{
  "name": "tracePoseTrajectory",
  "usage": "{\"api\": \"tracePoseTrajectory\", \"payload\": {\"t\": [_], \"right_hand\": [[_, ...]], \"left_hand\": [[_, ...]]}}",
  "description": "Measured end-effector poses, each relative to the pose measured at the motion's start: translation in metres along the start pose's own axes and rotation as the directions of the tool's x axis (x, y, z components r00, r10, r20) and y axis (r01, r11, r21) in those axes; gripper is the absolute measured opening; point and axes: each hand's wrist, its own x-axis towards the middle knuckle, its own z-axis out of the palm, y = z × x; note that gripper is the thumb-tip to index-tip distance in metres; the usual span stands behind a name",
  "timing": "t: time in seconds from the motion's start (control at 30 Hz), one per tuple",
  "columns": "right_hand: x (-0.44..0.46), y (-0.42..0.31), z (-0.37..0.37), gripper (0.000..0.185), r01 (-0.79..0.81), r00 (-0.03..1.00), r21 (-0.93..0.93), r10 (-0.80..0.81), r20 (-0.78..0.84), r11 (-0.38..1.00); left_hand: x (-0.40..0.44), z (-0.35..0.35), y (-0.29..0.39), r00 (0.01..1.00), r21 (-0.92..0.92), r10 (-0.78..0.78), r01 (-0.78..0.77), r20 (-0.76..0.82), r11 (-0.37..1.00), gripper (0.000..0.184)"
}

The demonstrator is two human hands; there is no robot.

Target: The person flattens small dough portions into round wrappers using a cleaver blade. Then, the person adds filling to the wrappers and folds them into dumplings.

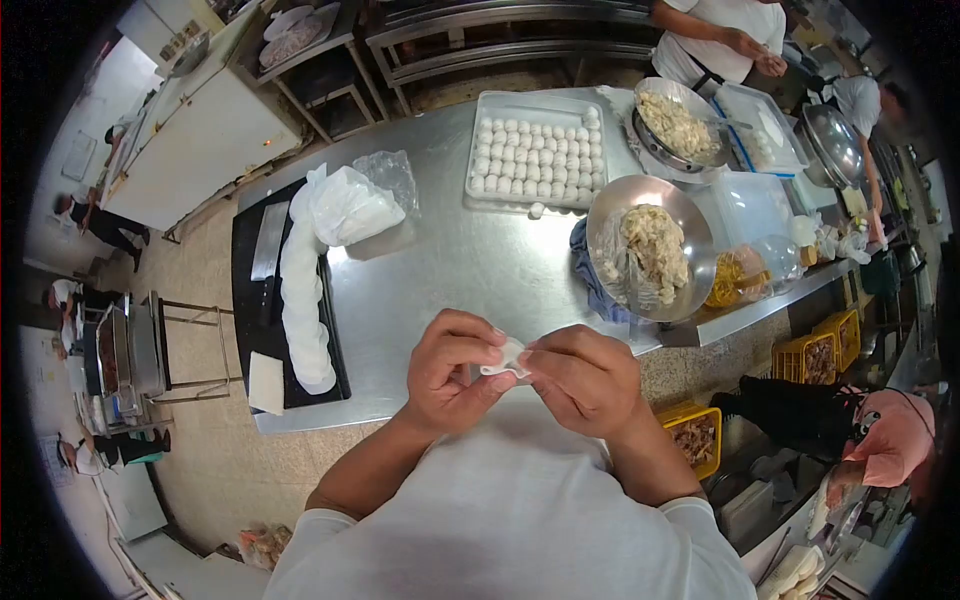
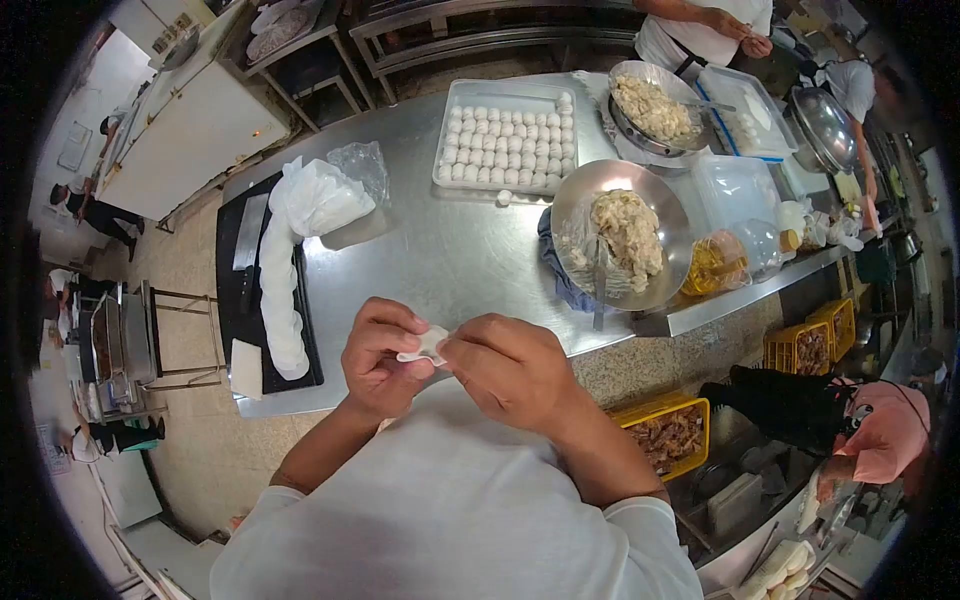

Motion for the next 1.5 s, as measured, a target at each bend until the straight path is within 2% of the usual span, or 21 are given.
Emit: {"api": "tracePoseTrajectory", "payload": {"t": [0.1,0.23,0.3,0.4,0.53,0.63,0.73,0.8,0.87,0.93,0.97,1.0,1.03,1.07,1.1,1.13,1.2,1.27,1.33,1.4,1.5], "right_hand": [[0.006,-0.002,0.000,0.028,0.002,0.999,0.004,-0.002,-0.045,1.000],[0.000,-0.001,0.002,0.029,0.000,1.000,0.027,0.000,0.006,1.000],[0.000,-0.002,0.002,0.029,-0.003,1.000,0.014,0.003,-0.004,1.000],[0.007,-0.009,0.004,0.029,-0.027,0.999,0.029,0.028,-0.044,0.999],[0.004,-0.004,0.005,0.028,-0.027,1.000,0.037,0.028,-0.011,0.999],[0.003,-0.004,0.006,0.028,-0.021,1.000,0.051,0.021,-0.005,0.998],[0.009,-0.010,0.006,0.026,-0.092,0.993,0.089,0.098,-0.068,0.992],[0.007,-0.004,0.007,0.026,-0.079,0.996,0.058,0.082,-0.039,0.995],[0.003,0.001,0.008,0.026,-0.066,0.998,0.023,0.067,-0.013,0.998],[-0.001,0.005,0.009,0.026,-0.239,0.971,-0.016,0.239,0.023,0.971],[-0.003,0.009,0.011,0.026,-0.241,0.970,-0.018,0.241,0.025,0.970],[-0.004,0.012,0.013,0.030,-0.299,0.954,0.077,0.298,0.028,0.951],[-0.005,0.015,0.015,0.034,-0.352,0.936,0.171,0.351,0.039,0.920],[-0.005,0.017,0.016,0.034,-0.351,0.936,0.172,0.348,0.044,0.921],[-0.006,0.017,0.017,0.039,-0.375,0.925,0.299,0.376,0.056,0.878],[-0.006,0.017,0.018,0.045,-0.395,0.912,0.422,0.404,0.074,0.816],[-0.006,0.019,0.017,0.049,-0.390,0.921,0.328,0.371,0.121,0.860],[-0.007,0.024,0.018,0.053,-0.375,0.925,0.227,0.346,0.159,0.899],[-0.012,0.029,0.021,0.052,-0.390,0.920,0.113,0.382,0.083,0.914],[-0.011,0.030,0.019,0.052,-0.410,0.911,0.061,0.404,0.087,0.910],[-0.013,0.035,0.022,0.049,-0.440,0.891,0.014,0.435,0.133,0.898]], "left_hand": [[0.008,-0.007,0.001,0.986,0.151,0.026,-0.051,0.163,0.987,0.033],[0.004,-0.002,0.000,0.996,0.117,0.030,-0.039,0.083,0.992,0.025],[-0.003,0.001,-0.002,0.999,0.047,0.021,-0.020,-0.038,0.999,0.025],[0.003,-0.005,0.001,0.996,0.162,0.033,-0.047,0.086,0.986,0.024],[0.004,-0.003,-0.002,0.995,0.194,0.070,-0.083,0.072,0.977,0.025],[-0.001,0.002,-0.005,0.989,0.154,0.122,-0.109,-0.078,0.982,0.027],[-0.002,-0.006,-0.007,0.992,0.209,0.120,-0.127,0.049,0.970,0.031],[-0.004,-0.009,-0.008,0.987,0.185,0.057,-0.084,0.147,0.979,0.036],[0.000,-0.007,-0.008,0.992,0.157,0.003,-0.023,0.123,0.987,0.035],[-0.003,-0.007,-0.014,0.994,0.128,-0.053,0.040,0.100,0.991,0.036],[-0.014,-0.007,-0.023,0.935,-0.161,-0.343,0.353,0.087,0.922,0.041],[-0.015,-0.006,-0.024,0.790,-0.425,-0.592,0.595,0.157,0.682,0.046],[-0.016,-0.006,-0.025,0.791,-0.428,-0.593,0.594,0.152,0.682,0.046],[-0.015,-0.007,-0.025,0.742,-0.555,-0.633,0.629,0.221,0.544,0.050],[-0.011,-0.008,-0.023,0.695,-0.661,-0.656,0.645,0.295,0.385,0.055],[-0.008,-0.009,-0.021,0.695,-0.665,-0.659,0.640,0.288,0.384,0.055],[0.000,-0.013,-0.020,0.634,-0.754,-0.660,0.639,0.403,0.153,0.058],[0.001,-0.013,-0.027,0.620,-0.729,-0.681,0.659,0.389,0.185,0.058],[-0.001,-0.012,-0.034,0.602,-0.699,-0.702,0.684,0.381,0.207,0.057],[-0.002,-0.012,-0.039,0.658,-0.551,-0.718,0.695,0.227,0.462,0.053],[0.004,-0.019,-0.040,0.647,-0.380,-0.706,0.754,0.287,0.536,0.048]]}}
